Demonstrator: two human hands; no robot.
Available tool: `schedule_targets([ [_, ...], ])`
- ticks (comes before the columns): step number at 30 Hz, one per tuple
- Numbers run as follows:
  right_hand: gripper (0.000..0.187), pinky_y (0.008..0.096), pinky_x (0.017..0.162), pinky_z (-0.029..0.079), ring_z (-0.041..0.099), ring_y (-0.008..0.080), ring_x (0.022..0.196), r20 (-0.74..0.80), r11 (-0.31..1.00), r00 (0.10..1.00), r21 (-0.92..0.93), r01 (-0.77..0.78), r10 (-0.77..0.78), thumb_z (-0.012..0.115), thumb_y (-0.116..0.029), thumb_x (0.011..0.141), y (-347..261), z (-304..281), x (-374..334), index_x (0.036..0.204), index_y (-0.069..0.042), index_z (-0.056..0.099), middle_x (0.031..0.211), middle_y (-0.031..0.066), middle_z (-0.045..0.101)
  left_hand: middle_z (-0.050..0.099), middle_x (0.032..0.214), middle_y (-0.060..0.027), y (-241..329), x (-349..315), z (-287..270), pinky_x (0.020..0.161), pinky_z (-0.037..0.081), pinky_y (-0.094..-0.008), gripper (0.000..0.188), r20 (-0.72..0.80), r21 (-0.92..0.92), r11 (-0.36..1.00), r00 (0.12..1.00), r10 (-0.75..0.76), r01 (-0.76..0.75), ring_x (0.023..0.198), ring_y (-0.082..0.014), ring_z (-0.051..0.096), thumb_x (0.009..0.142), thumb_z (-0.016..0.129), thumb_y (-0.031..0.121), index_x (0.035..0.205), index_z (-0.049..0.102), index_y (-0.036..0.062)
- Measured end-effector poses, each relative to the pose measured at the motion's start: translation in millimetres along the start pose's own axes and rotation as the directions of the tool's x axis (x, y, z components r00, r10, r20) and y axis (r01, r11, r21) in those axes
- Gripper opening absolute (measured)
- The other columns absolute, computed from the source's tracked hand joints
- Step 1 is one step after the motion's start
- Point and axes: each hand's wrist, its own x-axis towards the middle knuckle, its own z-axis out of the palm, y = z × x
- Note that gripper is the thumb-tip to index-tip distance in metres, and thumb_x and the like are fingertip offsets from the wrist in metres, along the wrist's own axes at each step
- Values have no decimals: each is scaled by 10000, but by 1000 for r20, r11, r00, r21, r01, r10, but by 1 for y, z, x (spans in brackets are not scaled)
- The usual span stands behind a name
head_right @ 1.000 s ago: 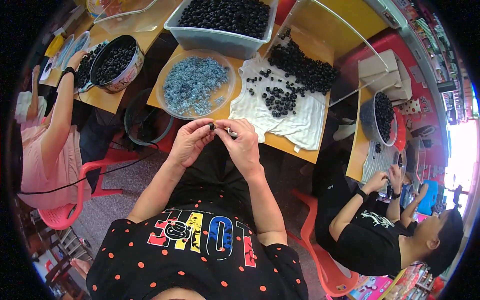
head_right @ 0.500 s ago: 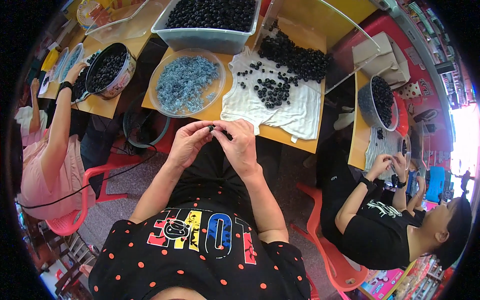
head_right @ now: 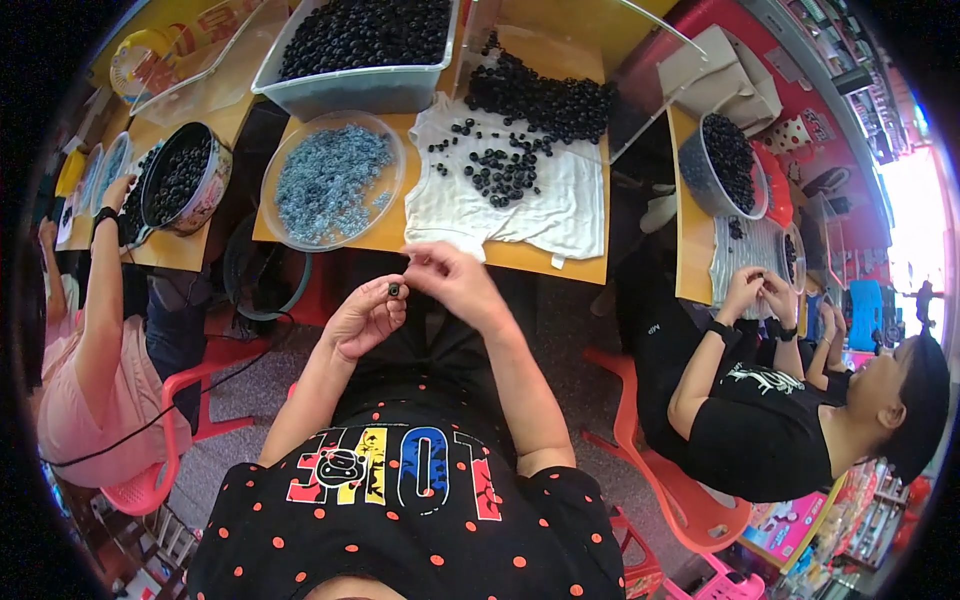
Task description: The person sorts and cleans small black beads on a white cloth by hand.
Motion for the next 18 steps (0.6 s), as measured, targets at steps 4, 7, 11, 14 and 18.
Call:
schedule_targets([
  [4, 184, 254, 743, 483, 614, 89, 843, -557, 958, 806, -284, 44, -202, 663, -135, 939, 8, -74, 20, 1066, -17, 724, 941, 48, 713, 646, 988, -93, -9, 6, -4, 771, 558, -267, 285, -65, -82, 997, 998, 0, -6, 812, -127, 625, 955, 634, 83, 1212, 582, -30],
  [7, 174, 345, 732, 499, 639, 256, 794, -614, 744, 696, -646, -171, -373, 672, -121, 894, 17, -120, 31, 1021, -14, 722, 935, 139, 679, 636, 997, -96, -10, 9, -4, 769, 563, -273, 297, -106, -69, 998, 994, -12, 5, 813, -129, 617, 954, 635, 83, 1221, 570, -31],
  [11, 175, 400, 782, 501, 645, 331, 868, -517, 593, 711, -786, -174, -477, 696, -116, 853, 38, -142, 43, 1006, -37, 727, 926, 156, 665, 638, 996, -92, -13, 9, -4, 767, 566, -278, 298, -120, -45, 999, 992, -22, 17, 814, -128, 619, 955, 635, 88, 1224, 571, -24],
  [14, 176, 392, 776, 506, 651, 320, 846, -472, 549, 728, -821, -157, -497, 706, -110, 842, 43, -143, 48, 1003, -42, 730, 922, 146, 670, 640, 994, -89, -11, 7, -4, 768, 568, -279, 297, -124, -33, 999, 992, -17, 13, 818, -128, 623, 956, 635, 90, 1225, 573, -20],
  [18, 168, 342, 715, 513, 646, 247, 742, -545, 671, 722, -726, -153, -426, 720, -92, 836, 27, -131, 42, 993, -32, 728, 895, 116, 690, 647, 989, -84, -7, 7, 1, 768, 569, -279, 267, -145, -8, 1000, 989, 20, -21, 810, -125, 629, 957, 636, 90, 1199, 582, -8],
])
